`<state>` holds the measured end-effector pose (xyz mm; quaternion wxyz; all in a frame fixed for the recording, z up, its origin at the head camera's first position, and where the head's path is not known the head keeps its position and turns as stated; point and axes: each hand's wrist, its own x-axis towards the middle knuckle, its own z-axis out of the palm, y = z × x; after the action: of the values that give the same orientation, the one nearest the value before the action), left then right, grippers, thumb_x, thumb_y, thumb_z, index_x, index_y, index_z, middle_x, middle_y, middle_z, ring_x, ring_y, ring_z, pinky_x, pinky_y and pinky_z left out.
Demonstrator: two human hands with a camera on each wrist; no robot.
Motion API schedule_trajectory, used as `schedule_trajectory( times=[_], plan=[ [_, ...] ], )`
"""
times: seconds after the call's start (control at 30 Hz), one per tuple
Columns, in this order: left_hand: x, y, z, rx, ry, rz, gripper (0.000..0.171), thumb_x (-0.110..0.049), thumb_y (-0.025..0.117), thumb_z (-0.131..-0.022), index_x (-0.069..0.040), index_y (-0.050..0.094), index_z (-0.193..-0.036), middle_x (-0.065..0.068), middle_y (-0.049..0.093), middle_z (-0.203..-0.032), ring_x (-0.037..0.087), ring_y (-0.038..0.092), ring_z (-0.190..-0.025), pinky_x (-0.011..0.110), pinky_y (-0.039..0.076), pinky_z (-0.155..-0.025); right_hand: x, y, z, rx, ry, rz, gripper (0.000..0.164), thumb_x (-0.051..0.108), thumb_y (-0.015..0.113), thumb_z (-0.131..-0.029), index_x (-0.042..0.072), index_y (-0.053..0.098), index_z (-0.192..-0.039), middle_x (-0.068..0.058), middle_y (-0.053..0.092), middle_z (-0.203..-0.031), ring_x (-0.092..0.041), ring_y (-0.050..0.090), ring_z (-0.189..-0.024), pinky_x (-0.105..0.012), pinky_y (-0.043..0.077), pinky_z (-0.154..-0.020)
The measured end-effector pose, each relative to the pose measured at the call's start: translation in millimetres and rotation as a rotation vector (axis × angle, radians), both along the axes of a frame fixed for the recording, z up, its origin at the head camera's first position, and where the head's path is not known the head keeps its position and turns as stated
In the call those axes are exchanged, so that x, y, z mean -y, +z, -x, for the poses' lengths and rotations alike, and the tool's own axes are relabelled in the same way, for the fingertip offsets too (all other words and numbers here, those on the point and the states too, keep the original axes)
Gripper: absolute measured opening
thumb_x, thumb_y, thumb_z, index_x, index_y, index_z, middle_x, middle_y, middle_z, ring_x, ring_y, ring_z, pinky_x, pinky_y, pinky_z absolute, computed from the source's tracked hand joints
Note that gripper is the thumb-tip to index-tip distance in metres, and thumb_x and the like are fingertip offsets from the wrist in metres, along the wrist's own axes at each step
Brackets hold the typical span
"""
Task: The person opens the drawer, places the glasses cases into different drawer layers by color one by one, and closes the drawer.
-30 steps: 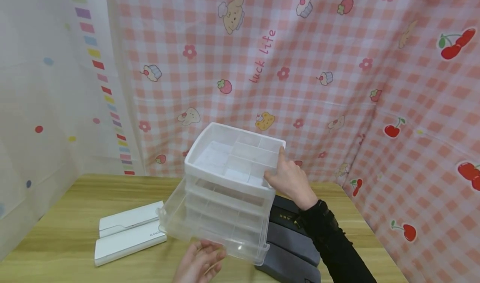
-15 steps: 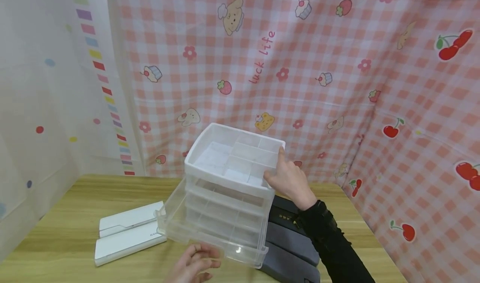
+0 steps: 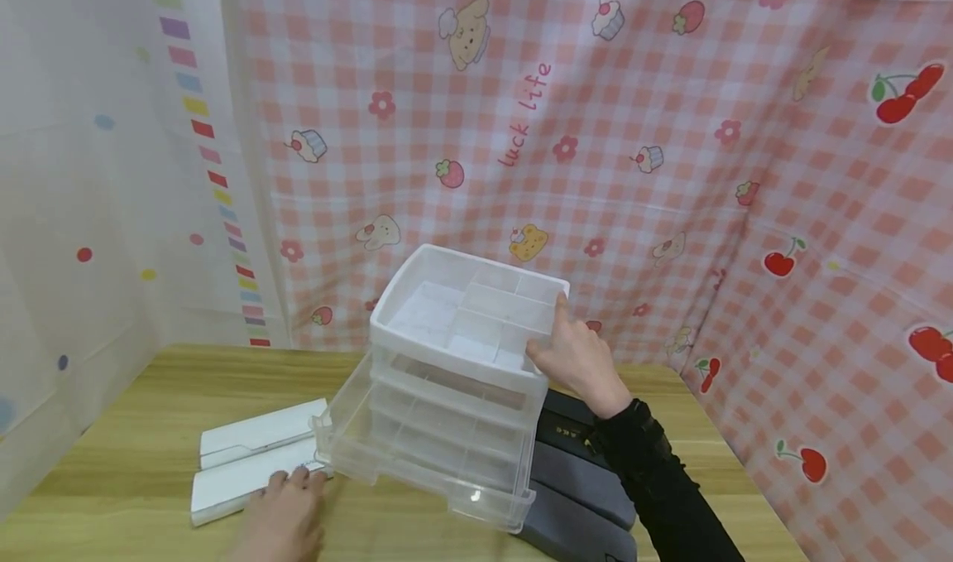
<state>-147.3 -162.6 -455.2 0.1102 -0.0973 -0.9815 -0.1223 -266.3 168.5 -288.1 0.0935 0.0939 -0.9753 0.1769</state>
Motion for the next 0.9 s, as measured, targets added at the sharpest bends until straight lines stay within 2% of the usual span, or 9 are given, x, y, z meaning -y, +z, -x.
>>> schedule_trajectory(
  times=[0.07, 0.1, 0.17, 0.27, 0.37, 0.43, 0.63, 0.8, 0.9],
  plan=[
    [13.0, -1.6, 4.1, -0.071, 0.083, 0.09, 0.055, -0.021, 0.084, -0.06, -0.002, 0.062, -0.106, 0.018, 0.063, -0.101, 0.041, 0.058, -0.094, 0.057, 0.049, -0.07, -0.1, -0.4, 0.3, -0.001, -0.002, 0.002, 0.087, 0.032, 0.056, -0.087, -0.003, 0.007, -0.151, -0.001, 0.04, -0.054, -0.015, 0.037, -0.039, -0.023, 0.024, -0.036],
    [19.5, -2.7, 6.3, -0.098, 0.112, 0.096, 0.057, -0.021, 0.083, -0.06, -0.001, 0.062, -0.109, 0.021, 0.062, -0.104, 0.044, 0.057, -0.099, 0.06, 0.048, -0.073, -0.2, -0.7, 0.4, 0.0, -0.001, 0.005, 0.087, 0.032, 0.056, -0.087, -0.003, 0.008, -0.151, -0.001, 0.04, -0.054, -0.015, 0.037, -0.039, -0.023, 0.024, -0.036],
    [31.5, -6.1, 11.4, -0.098, 0.125, 0.073, 0.066, -0.025, 0.085, -0.062, 0.001, 0.059, -0.116, 0.028, 0.059, -0.116, 0.051, 0.051, -0.11, 0.068, 0.043, -0.08, -0.4, -1.2, 0.8, 0.001, 0.004, 0.01, 0.087, 0.031, 0.056, -0.087, -0.003, 0.007, -0.151, -0.001, 0.04, -0.054, -0.015, 0.037, -0.039, -0.023, 0.024, -0.036],
    [44.9, -10.8, 17.2, 0.017, 0.128, 0.028, 0.076, -0.03, 0.082, -0.068, 0.002, 0.052, -0.13, 0.032, 0.047, -0.135, 0.058, 0.035, -0.125, 0.08, 0.029, -0.087, -0.4, -1.6, 0.9, 0.004, 0.009, 0.016, 0.087, 0.031, 0.056, -0.087, -0.002, 0.007, -0.151, -0.001, 0.04, -0.054, -0.015, 0.037, -0.039, -0.023, 0.024, -0.036],
    [52.5, -15.1, 20.4, 0.119, 0.129, 0.007, 0.078, -0.03, 0.078, -0.073, 0.001, 0.046, -0.136, 0.031, 0.038, -0.143, 0.06, 0.026, -0.13, 0.084, 0.022, -0.087, -0.6, -1.6, 1.2, 0.001, 0.01, 0.008, 0.087, 0.031, 0.056, -0.087, -0.003, 0.007, -0.15, -0.001, 0.039, -0.054, -0.015, 0.037, -0.039, -0.023, 0.024, -0.036],
    [54.2, -17.7, 21.1, 0.13, 0.129, 0.004, 0.074, -0.028, 0.076, -0.075, 0.0, 0.046, -0.137, 0.029, 0.038, -0.144, 0.06, 0.027, -0.129, 0.084, 0.022, -0.087, -0.4, -1.0, 1.0, -0.001, 0.004, 0.005, 0.087, 0.031, 0.056, -0.087, -0.003, 0.008, -0.15, 0.0, 0.039, -0.054, -0.015, 0.036, -0.039, -0.023, 0.025, -0.036],
    [50.8, -21.9, 16.7, 0.041, 0.125, 0.012, 0.066, -0.017, 0.075, -0.075, 0.001, 0.05, -0.134, 0.027, 0.045, -0.139, 0.058, 0.039, -0.123, 0.084, 0.024, -0.084, 0.3, -0.5, 1.8, 0.004, -0.002, 0.001, 0.088, 0.031, 0.057, -0.087, -0.002, 0.007, -0.151, -0.001, 0.039, -0.054, -0.015, 0.037, -0.039, -0.023, 0.025, -0.036],
    [48.4, -22.4, 15.0, 0.015, 0.118, 0.042, 0.061, -0.015, 0.075, -0.076, 0.0, 0.053, -0.131, 0.024, 0.052, -0.135, 0.057, 0.044, -0.12, 0.083, 0.028, -0.082, -0.2, -1.1, 1.9, -0.007, -0.001, -0.002, 0.087, 0.031, 0.057, -0.087, -0.003, 0.008, -0.151, 0.0, 0.039, -0.053, -0.014, 0.037, -0.039, -0.023, 0.024, -0.036],
    [49.4, -23.6, 14.1, -0.032, 0.104, 0.051, 0.058, -0.013, 0.077, -0.073, -0.003, 0.056, -0.126, 0.022, 0.057, -0.13, 0.054, 0.05, -0.115, 0.081, 0.033, -0.079, -0.5, -1.8, 1.9, -0.011, 0.005, -0.002, 0.087, 0.03, 0.057, -0.086, -0.003, 0.008, -0.15, 0.0, 0.038, -0.053, -0.014, 0.034, -0.038, -0.022, 0.023, -0.036]
  ],
)
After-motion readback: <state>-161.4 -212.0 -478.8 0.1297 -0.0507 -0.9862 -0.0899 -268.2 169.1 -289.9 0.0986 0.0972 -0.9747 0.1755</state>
